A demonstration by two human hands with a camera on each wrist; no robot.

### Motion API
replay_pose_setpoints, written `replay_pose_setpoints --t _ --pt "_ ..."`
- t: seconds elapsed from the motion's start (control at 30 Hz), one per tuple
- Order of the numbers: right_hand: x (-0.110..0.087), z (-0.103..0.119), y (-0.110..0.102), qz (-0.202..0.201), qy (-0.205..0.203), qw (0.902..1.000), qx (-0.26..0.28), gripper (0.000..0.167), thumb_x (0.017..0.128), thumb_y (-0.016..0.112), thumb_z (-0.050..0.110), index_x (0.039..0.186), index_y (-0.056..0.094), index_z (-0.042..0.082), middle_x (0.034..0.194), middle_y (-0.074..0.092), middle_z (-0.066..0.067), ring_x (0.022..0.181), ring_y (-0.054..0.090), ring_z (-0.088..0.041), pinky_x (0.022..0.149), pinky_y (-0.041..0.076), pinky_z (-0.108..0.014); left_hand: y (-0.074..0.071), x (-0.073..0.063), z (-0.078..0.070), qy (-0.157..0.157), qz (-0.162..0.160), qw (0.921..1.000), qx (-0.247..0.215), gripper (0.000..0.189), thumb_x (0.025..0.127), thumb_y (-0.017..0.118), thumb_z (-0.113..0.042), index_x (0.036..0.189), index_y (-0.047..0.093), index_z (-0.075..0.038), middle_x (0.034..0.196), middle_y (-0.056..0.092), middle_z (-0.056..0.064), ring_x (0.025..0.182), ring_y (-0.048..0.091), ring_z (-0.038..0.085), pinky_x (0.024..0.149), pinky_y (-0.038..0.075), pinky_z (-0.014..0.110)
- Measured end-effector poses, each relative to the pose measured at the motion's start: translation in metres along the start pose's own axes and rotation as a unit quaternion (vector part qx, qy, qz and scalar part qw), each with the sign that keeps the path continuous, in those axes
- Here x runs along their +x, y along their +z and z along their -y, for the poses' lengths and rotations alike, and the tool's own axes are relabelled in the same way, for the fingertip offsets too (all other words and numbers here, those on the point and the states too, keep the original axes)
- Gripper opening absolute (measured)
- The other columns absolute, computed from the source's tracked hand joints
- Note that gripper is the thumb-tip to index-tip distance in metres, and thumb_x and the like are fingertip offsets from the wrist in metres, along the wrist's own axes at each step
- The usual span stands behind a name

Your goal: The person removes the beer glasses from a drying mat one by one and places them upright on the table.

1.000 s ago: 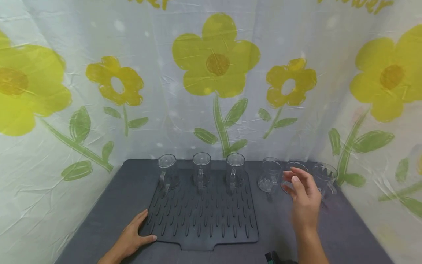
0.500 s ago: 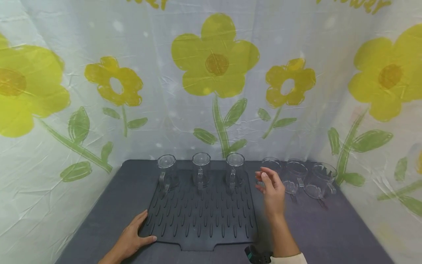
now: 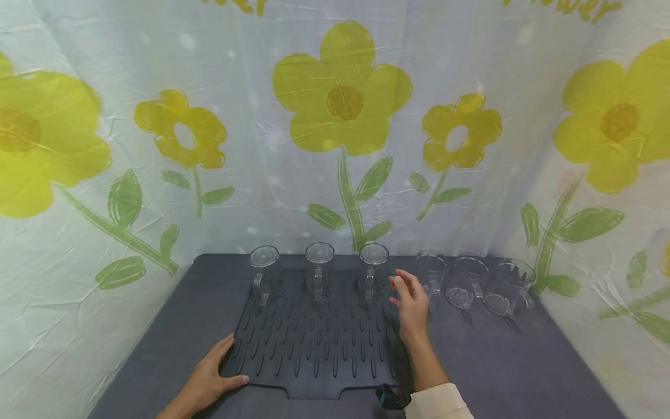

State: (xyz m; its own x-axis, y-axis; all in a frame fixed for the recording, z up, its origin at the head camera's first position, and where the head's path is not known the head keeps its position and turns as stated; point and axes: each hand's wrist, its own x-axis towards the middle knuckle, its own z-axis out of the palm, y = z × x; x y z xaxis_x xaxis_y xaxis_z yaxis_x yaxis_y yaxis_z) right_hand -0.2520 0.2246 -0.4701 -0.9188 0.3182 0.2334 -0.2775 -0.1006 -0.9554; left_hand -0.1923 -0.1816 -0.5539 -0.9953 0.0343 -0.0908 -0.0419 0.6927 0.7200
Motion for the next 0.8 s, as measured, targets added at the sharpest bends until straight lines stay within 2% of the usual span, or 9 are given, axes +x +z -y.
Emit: replay_pose_setpoints --t 0.3,0.53,0.63,0.8 --pt "0.007 -0.031 0.005 0.007 0.039 0.9983 -0.042 0.043 0.103 0.050 0.028 0.129 0.053 -0.005 0.119 0.057 -0.028 0.102 0.055 -0.029 0.086 0.050 -0.053 0.002 0.001 0.001 0.002 0.007 1.0000 -0.002 0.111 0.062 0.090 -0.041 0.143 0.035 0.012 0.148 0.030 0.029 0.133 0.028 0.049 0.104 0.028 0.063" --pt "0.014 -0.046 0.019 0.008 0.060 0.9964 -0.060 0.048 0.099 0.056 0.038 0.125 0.058 -0.002 0.115 0.062 -0.022 0.107 0.054 -0.036 0.088 0.050 -0.054 -0.001 0.000 0.003 0.005 0.011 0.9999 -0.008 0.111 0.063 0.089 -0.042 0.144 0.034 0.011 0.149 0.029 0.029 0.133 0.028 0.050 0.103 0.030 0.063" --pt "0.016 -0.048 0.022 0.011 0.071 0.9951 -0.068 0.050 0.096 0.058 0.043 0.124 0.059 0.001 0.115 0.062 -0.019 0.107 0.054 -0.032 0.089 0.049 -0.055 -0.002 0.000 0.002 0.004 0.010 0.9999 -0.004 0.112 0.063 0.089 -0.042 0.144 0.033 0.011 0.149 0.029 0.029 0.133 0.027 0.050 0.103 0.029 0.064" --pt "0.018 -0.052 0.026 0.016 0.077 0.9936 -0.081 0.046 0.096 0.060 0.041 0.122 0.061 0.004 0.113 0.064 -0.015 0.104 0.056 -0.025 0.088 0.050 -0.053 -0.001 0.000 0.000 -0.001 0.013 0.9999 -0.003 0.114 0.063 0.089 -0.044 0.145 0.032 0.010 0.149 0.028 0.029 0.133 0.026 0.050 0.102 0.030 0.064"
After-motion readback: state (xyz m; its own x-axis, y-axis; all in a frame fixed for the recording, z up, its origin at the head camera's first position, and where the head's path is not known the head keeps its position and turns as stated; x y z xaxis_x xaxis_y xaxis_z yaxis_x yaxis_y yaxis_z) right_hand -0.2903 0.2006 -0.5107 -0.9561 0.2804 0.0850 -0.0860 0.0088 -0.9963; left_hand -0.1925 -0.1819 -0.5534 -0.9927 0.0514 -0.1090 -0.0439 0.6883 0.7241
